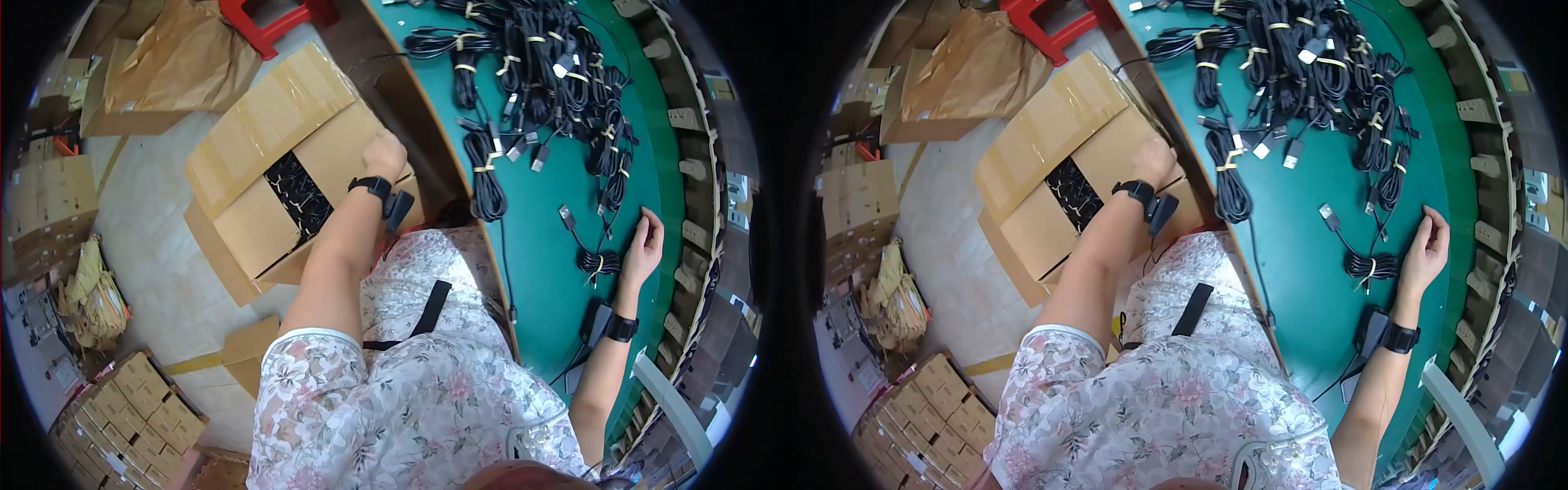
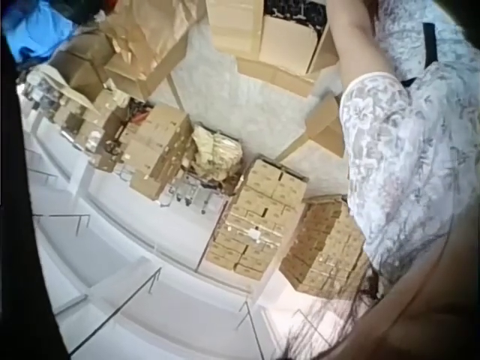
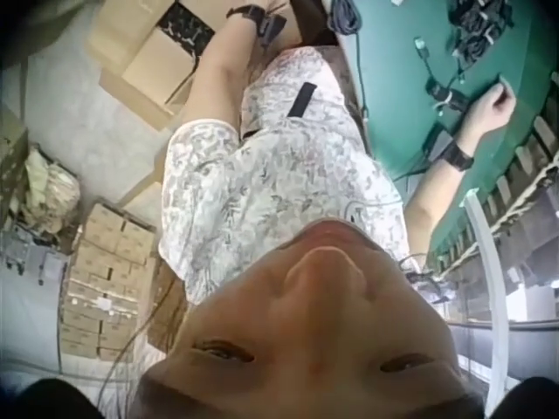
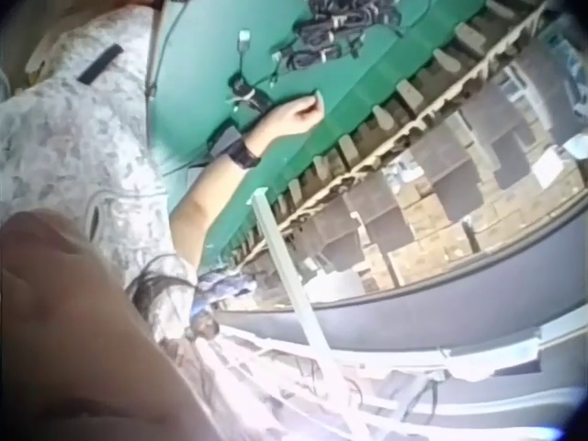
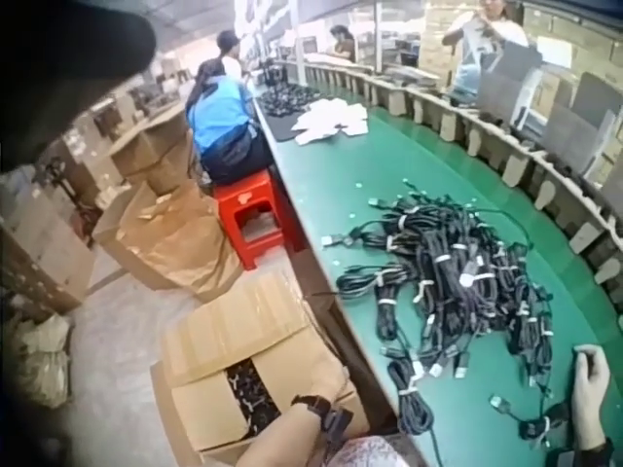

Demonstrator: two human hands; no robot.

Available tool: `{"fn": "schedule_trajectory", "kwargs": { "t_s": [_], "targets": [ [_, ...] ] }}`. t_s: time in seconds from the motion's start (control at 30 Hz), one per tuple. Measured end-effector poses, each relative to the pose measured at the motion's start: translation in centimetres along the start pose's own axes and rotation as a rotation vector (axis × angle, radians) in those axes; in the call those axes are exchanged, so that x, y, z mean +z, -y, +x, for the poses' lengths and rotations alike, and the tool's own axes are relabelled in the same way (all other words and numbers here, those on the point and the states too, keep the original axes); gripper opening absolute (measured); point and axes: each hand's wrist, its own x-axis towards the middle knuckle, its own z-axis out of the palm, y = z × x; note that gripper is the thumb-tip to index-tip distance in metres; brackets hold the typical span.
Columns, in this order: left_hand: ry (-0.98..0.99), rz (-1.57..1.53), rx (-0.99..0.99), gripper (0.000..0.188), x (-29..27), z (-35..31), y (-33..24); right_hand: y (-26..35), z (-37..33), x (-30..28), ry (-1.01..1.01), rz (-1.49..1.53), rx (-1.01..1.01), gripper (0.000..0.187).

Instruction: The person picks up a bundle of cables from a box and places them on the table, then fits a base, a cable, and a microphone into a tray. After repeating this process to fill several trays, the person closes a cardboard box and places it on the floor.

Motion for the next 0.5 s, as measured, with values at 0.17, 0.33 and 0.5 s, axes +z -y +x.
{"fn": "schedule_trajectory", "kwargs": {
  "t_s": [0.17,0.33,0.5],
  "targets": [
    [-0.076,0.076,0.122,0.037,-0.8,-2.0,2.9,-0.5,-0.1,0.3,0.032,0.045,0.003,0.019],
    [-0.492,0.113,0.335,0.039,-3.1,0.5,7.8,-0.4,-0.1,-0.3,0.036,0.03,0.046,0.019],
    [-0.694,0.124,0.245,0.042,-7.3,7.5,11.0,-0.5,-0.2,-0.5,0.021,0.025,0.041,0.019]
  ]
}}
